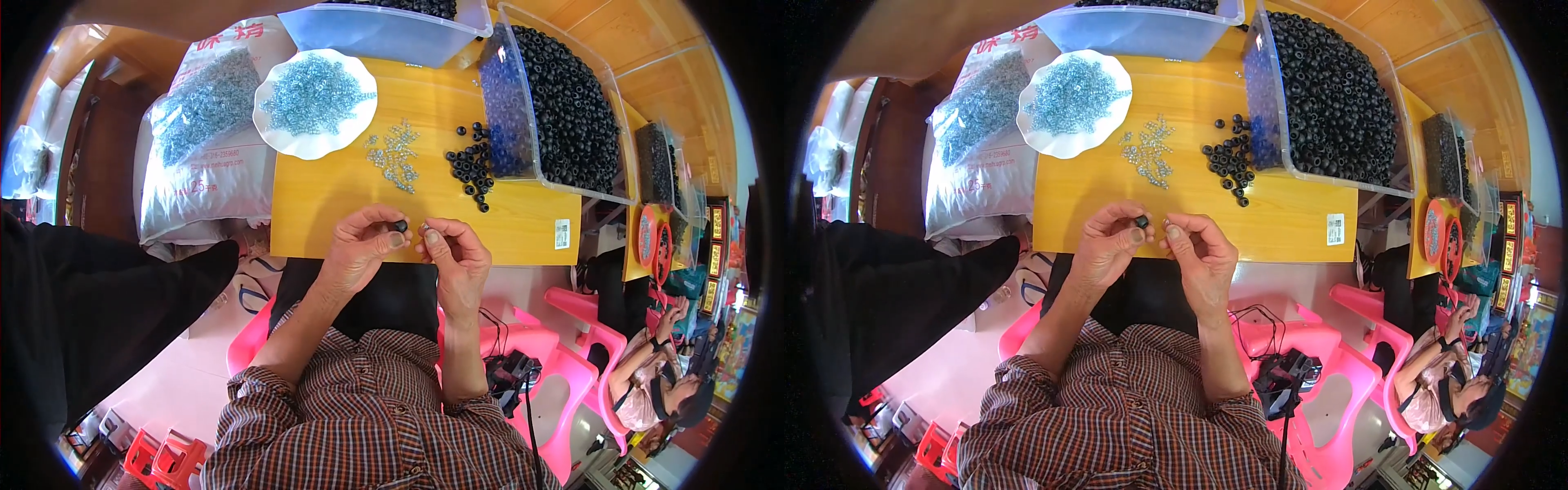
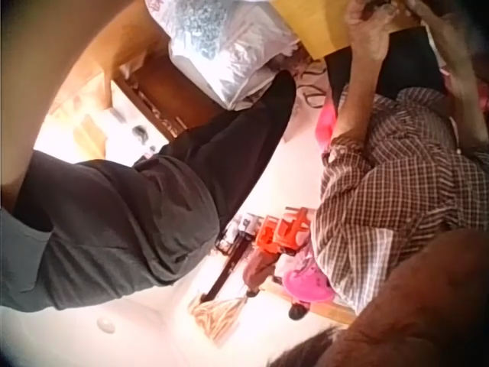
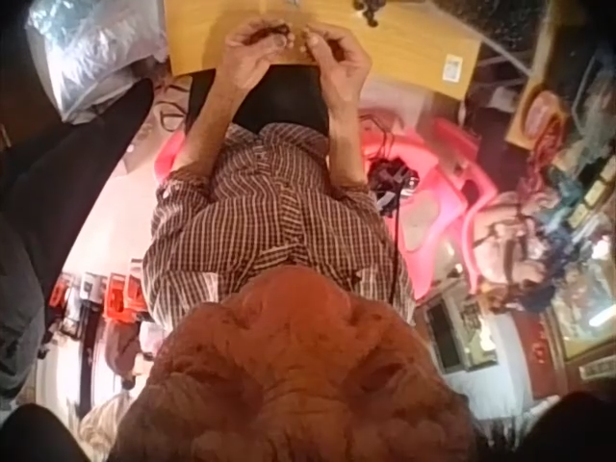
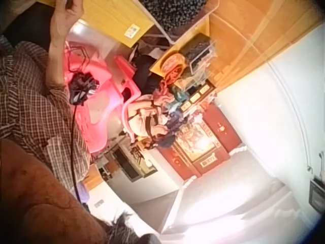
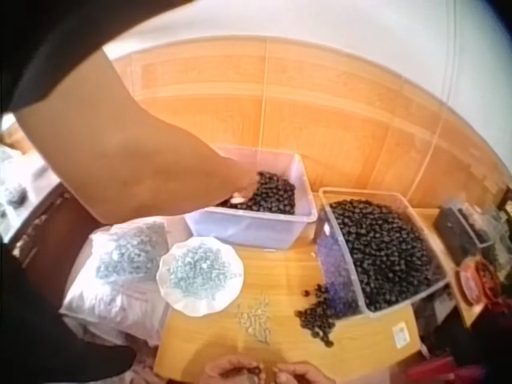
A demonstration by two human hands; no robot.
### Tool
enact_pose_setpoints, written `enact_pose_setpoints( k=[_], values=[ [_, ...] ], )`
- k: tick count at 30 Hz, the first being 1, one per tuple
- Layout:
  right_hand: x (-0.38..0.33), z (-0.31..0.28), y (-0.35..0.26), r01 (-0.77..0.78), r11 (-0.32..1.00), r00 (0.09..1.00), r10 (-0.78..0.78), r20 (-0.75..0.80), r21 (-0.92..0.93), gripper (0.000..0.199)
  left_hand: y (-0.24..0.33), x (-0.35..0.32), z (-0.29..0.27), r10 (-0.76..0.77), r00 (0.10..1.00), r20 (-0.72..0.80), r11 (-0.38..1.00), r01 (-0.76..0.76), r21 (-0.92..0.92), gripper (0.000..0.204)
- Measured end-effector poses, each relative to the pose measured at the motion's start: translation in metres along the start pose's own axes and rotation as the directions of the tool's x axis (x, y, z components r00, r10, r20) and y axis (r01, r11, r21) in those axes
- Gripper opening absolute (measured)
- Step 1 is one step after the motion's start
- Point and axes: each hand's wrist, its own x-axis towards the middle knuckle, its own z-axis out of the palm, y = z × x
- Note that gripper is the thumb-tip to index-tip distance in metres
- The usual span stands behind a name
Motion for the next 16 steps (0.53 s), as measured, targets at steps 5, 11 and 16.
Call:
enact_pose_setpoints(
  k=[5,11,16],
  values=[
    [0.000,-0.001,0.000,-0.021,0.999,1.000,0.021,0.022,0.024,0.016,-0.003,-0.001,0.001,0.030,1.000,-0.004,0.992,-0.029,0.125,0.029],
    [-0.003,0.002,-0.005,-0.017,0.997,0.999,0.015,0.029,0.074,0.015,-0.006,-0.002,-0.001,-0.009,1.000,0.000,1.000,0.009,0.011,0.028],
    [-0.005,0.002,-0.007,0.002,0.990,0.999,-0.009,0.050,0.140,0.013,-0.010,-0.002,-0.003,-0.063,0.996,0.068,0.982,0.074,-0.174,0.031]
  ],
)
